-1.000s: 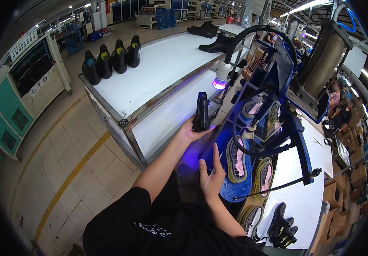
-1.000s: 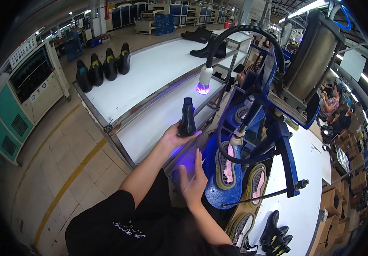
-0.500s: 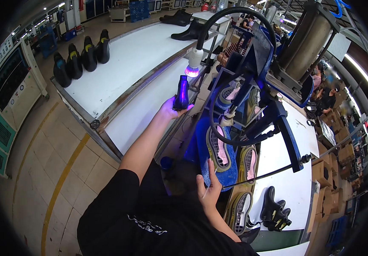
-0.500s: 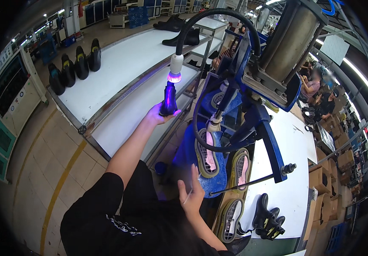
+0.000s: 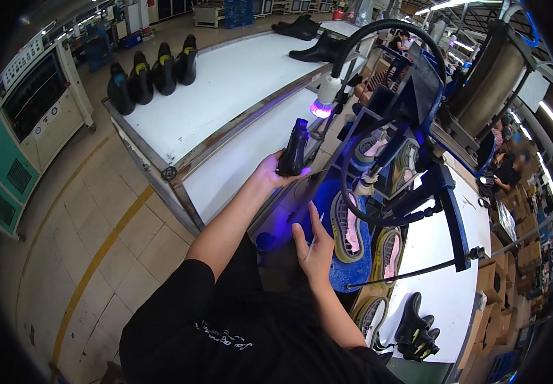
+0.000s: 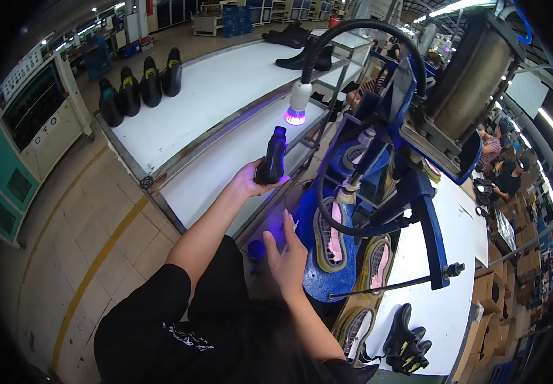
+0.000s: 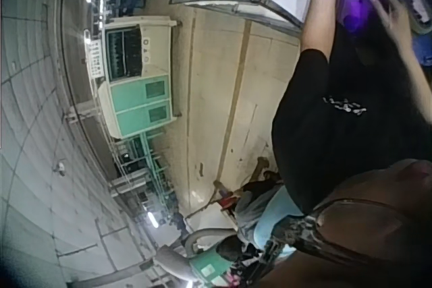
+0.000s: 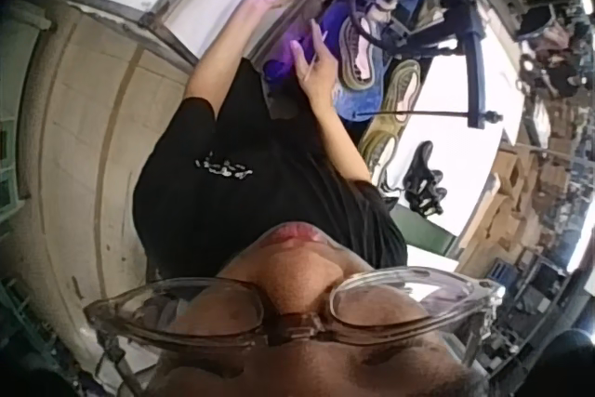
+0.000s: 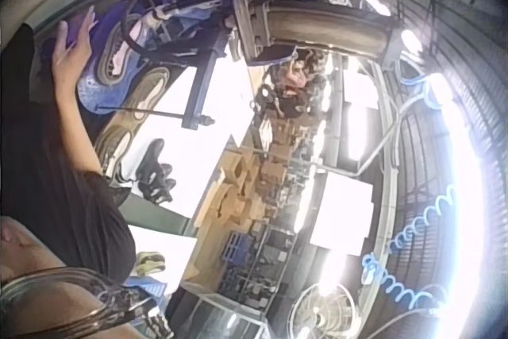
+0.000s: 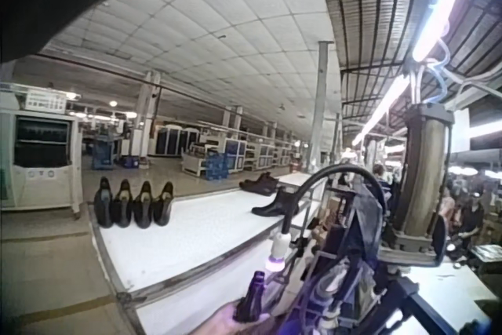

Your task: The recorder is using a specialized machine to press and attach soles to shoes in a factory setting.

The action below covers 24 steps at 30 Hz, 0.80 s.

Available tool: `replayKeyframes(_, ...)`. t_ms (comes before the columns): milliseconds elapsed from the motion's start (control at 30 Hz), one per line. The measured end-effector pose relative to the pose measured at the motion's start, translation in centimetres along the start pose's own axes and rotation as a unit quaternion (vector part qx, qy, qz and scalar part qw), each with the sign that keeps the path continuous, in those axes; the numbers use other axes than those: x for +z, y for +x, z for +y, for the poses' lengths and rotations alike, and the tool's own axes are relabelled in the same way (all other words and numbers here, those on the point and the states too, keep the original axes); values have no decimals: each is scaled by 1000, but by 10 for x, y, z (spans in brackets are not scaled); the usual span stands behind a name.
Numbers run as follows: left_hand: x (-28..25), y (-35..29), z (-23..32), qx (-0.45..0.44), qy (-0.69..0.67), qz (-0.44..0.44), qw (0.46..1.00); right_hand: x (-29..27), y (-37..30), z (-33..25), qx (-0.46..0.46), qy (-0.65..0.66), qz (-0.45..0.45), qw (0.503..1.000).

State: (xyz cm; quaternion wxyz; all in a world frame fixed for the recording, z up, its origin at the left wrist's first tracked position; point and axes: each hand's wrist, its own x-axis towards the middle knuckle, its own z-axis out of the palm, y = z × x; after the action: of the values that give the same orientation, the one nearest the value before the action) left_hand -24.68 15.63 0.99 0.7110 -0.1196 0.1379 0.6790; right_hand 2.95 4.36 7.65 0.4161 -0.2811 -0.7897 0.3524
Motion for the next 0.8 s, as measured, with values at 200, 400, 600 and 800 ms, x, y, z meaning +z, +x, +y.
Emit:
replayKeyframes(200, -6, 4, 19, 44, -18, 19, 999, 14, -8, 0, -1, 25, -17, 1000)
replayKeyframes(400, -17, 10, 28, 33, -40, -27, 998, 8, -12, 0, 82, 21, -45, 995)
replayKeyframes(600, 4, -50, -33, 88, 161, -62, 981, 10, 14, -6, 84, 129, -17, 988)
replayKeyframes(800, 40, -153, -110, 376, 213, 5, 902, 30, 34, -42, 61, 253, 48, 964)
